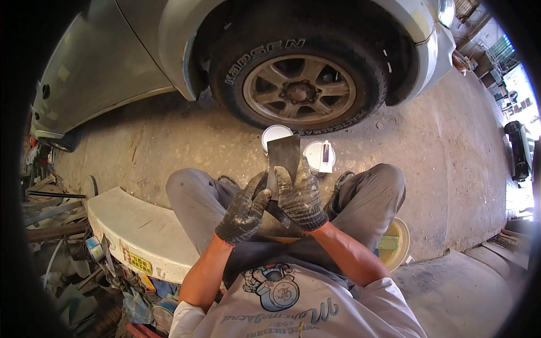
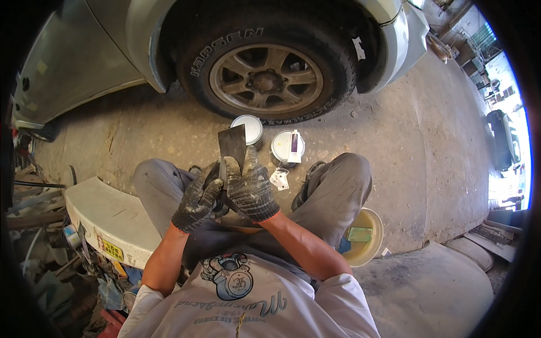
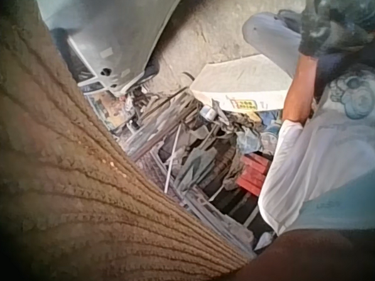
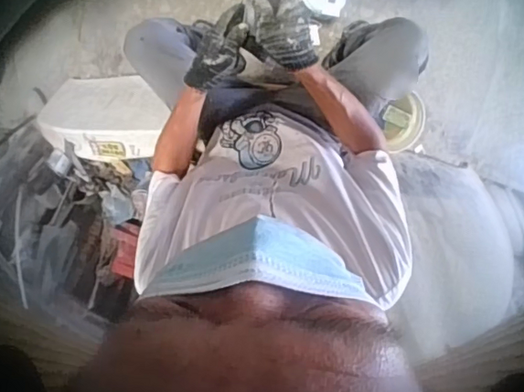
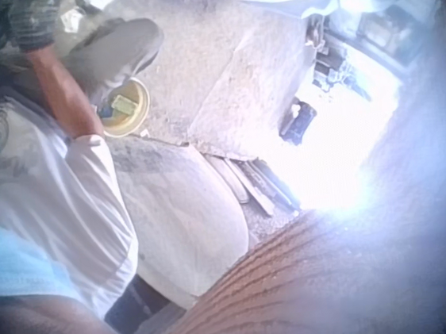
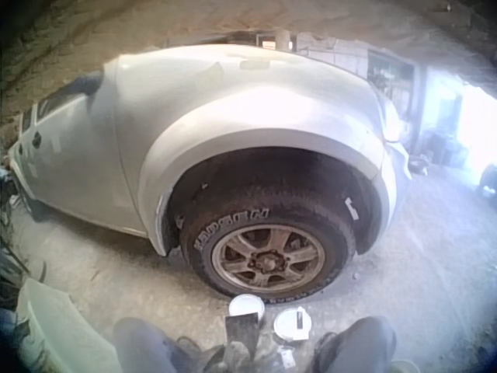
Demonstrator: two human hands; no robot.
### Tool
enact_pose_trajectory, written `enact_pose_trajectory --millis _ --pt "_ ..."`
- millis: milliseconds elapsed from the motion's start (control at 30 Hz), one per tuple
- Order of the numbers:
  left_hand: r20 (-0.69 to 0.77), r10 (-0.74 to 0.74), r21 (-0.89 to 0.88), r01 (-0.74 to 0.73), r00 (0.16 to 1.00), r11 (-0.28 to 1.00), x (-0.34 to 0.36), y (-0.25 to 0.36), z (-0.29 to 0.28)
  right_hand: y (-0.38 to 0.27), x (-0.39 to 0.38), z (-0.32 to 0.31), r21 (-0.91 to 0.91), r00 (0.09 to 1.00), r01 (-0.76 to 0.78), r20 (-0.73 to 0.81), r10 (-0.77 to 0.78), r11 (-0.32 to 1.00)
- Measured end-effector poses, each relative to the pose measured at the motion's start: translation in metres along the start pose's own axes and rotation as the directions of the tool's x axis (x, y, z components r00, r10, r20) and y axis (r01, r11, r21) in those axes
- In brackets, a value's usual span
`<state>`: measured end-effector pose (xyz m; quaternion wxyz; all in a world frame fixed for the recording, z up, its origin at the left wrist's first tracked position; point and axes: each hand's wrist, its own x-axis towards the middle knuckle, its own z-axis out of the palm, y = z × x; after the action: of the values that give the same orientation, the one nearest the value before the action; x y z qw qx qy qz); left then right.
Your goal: The person sits on the floor next to a silver car and applies a white body filler to a metal panel using a putty knife. They scoop filler from a container, spread it onto the panel, and smooth the surface repeatedly.
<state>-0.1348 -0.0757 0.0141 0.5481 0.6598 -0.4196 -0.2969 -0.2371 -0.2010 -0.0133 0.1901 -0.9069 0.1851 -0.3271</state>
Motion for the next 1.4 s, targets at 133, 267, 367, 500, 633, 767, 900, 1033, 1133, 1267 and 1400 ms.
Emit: enact_pose_trajectory --millis 133,267,367,500,633,767,900,1033,1133,1267,1400 --pt "0.046 0.333 0.411 -0.322 0.942 0.853 -0.001 0.003 -0.003 -0.009 0.002 -0.014 0.047 0.988 -0.036 0.149 0.029 0.998" --pt "-0.008 -0.055 -0.084 0.055 0.998 0.995 -0.003 0.004 0.003 -0.004 0.011 -0.016 0.292 0.807 -0.554 0.420 0.416 0.780" --pt "-0.007 -0.148 -0.117 0.146 0.989 0.982 -0.004 0.004 0.008 0.002 0.012 -0.007 0.121 0.960 -0.277 0.079 0.269 0.953" --pt "0.034 -0.205 -0.167 0.208 0.978 0.964 -0.005 0.007 0.007 0.005 0.001 -0.001 -0.048 0.993 0.082 -0.077 -0.086 0.995" --pt "0.019 -0.211 -0.256 0.208 0.977 0.944 -0.005 0.010 0.009 0.005 -0.002 -0.003 -0.003 0.998 0.056 0.030 -0.056 0.998" --pt "0.041 -0.201 -0.215 0.205 0.979 0.955 -0.005 0.010 0.013 0.006 0.002 -0.003 0.218 0.931 -0.363 0.131 0.341 0.906" --pt "0.049 -0.105 -0.061 0.108 0.993 0.992 -0.006 0.009 0.011 0.001 -0.002 -0.004 -0.047 1.000 -0.024 -0.010 0.024 0.999" --pt "0.117 -0.112 -0.147 0.129 0.987 0.981 -0.006 0.006 0.005 -0.006 -0.006 -0.013 -0.002 0.997 0.067 0.030 -0.067 0.998" --pt "0.175 -0.111 -0.165 0.140 0.978 0.976 -0.008 0.000 -0.002 -0.007 0.000 -0.027 0.249 0.953 -0.144 0.294 0.067 0.958" --pt "0.377 -0.221 -0.517 0.403 0.899 0.756 -0.018 -0.016 -0.015 -0.015 0.008 -0.034 0.434 0.973 -0.102 0.231 -0.001 0.895" --pt "0.516 -0.100 -0.704 0.488 0.851 0.516 -0.018 -0.029 -0.022 -0.018 0.010 -0.041 0.538 0.923 -0.230 0.386 0.005 0.811"
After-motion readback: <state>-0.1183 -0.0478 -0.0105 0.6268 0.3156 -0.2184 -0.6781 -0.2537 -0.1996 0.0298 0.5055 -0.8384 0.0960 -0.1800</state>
